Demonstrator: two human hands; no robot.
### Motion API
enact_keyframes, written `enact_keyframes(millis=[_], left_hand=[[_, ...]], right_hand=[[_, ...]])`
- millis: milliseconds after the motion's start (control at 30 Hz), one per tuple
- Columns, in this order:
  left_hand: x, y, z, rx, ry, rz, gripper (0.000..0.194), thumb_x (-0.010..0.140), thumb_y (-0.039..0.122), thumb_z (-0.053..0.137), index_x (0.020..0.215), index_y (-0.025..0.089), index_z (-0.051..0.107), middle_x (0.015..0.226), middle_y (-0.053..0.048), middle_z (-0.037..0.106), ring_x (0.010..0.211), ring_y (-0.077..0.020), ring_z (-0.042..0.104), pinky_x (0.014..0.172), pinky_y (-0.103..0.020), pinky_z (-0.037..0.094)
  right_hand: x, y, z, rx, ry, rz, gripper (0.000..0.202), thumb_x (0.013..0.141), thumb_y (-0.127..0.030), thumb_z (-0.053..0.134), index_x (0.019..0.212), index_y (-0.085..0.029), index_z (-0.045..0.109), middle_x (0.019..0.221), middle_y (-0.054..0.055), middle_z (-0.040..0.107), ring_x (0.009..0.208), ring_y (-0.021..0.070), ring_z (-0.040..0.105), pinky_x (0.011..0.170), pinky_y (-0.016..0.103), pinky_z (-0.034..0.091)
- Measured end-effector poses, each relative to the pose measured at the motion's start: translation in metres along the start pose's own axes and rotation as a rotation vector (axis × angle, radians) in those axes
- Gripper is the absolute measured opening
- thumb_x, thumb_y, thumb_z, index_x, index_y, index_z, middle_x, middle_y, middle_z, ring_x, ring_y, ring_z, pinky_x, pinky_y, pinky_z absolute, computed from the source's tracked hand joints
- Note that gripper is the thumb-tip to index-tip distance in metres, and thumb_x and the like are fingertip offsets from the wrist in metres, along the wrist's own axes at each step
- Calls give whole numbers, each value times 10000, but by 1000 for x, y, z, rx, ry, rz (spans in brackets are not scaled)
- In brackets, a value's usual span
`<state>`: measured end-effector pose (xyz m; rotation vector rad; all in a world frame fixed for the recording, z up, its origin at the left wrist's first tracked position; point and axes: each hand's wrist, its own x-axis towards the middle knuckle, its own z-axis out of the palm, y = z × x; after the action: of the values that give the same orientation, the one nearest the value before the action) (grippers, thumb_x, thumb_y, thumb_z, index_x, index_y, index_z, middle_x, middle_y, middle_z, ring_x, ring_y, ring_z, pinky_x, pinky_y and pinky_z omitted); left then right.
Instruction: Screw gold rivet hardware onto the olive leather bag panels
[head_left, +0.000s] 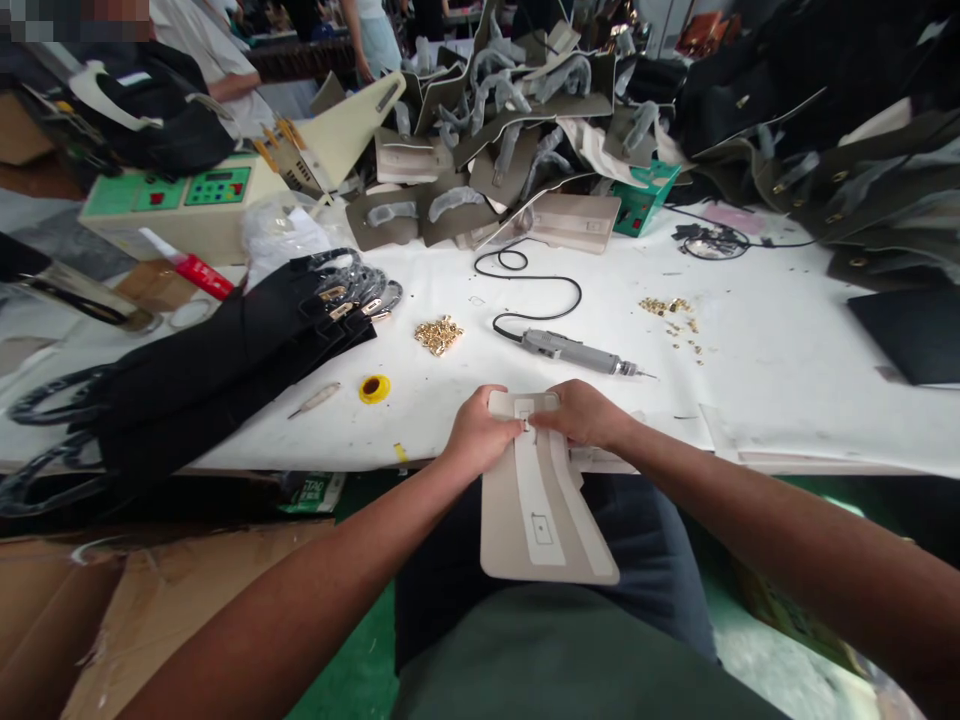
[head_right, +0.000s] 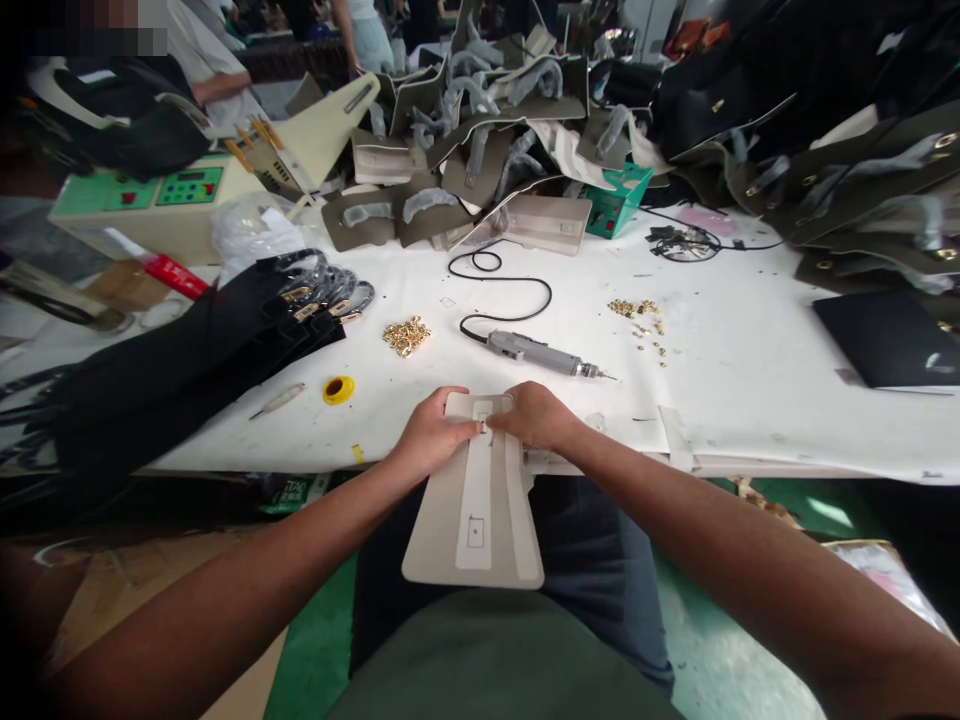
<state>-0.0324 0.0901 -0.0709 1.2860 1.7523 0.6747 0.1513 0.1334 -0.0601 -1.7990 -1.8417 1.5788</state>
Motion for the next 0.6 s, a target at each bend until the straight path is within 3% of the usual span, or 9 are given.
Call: enact_keyframes(millis=[200,300,433,500,600], left_hand=[[2,6,1,151,-18,21,533,693,209,779,1208,205,643,981,-39,758,927,-238,719,806,-334,552],[-3,11,-4,233,-11,102,540,724,217,761,1248,207,631,1071,-69,749,981,-265,718,858,-382,566],[-7,10,-11,319,77,326,572,742,199,745,1304,194,636,1429,-145,582,1365,-347,513,1131,-499,432],[-4,2,-11,388,90,506,410,782,222,727,1192,221,717,1421,-114,612,1352,-342,507,1158,-520,401],[5,-15,-8,448,54,689,191,868,292,680,1028,259,779,1223,-66,742,1194,-310,611,1038,-498,502]], right_hand=[[5,-11,-1,-118,-58,42,115,744,-263,676,720,-151,679,549,34,645,442,171,596,397,247,454],[3,-15,-2,-133,-62,39,128,759,-266,661,758,-143,697,578,40,662,450,173,602,405,250,466],[0,-21,-5,-146,-58,26,138,755,-271,666,769,-142,715,592,35,669,473,175,617,413,238,459],[0,-22,-7,-164,-56,17,144,757,-276,666,756,-144,722,592,34,672,486,177,623,424,235,455],[2,-23,-8,-177,-66,-3,162,765,-297,665,771,-156,742,630,29,700,506,174,637,452,234,468]])
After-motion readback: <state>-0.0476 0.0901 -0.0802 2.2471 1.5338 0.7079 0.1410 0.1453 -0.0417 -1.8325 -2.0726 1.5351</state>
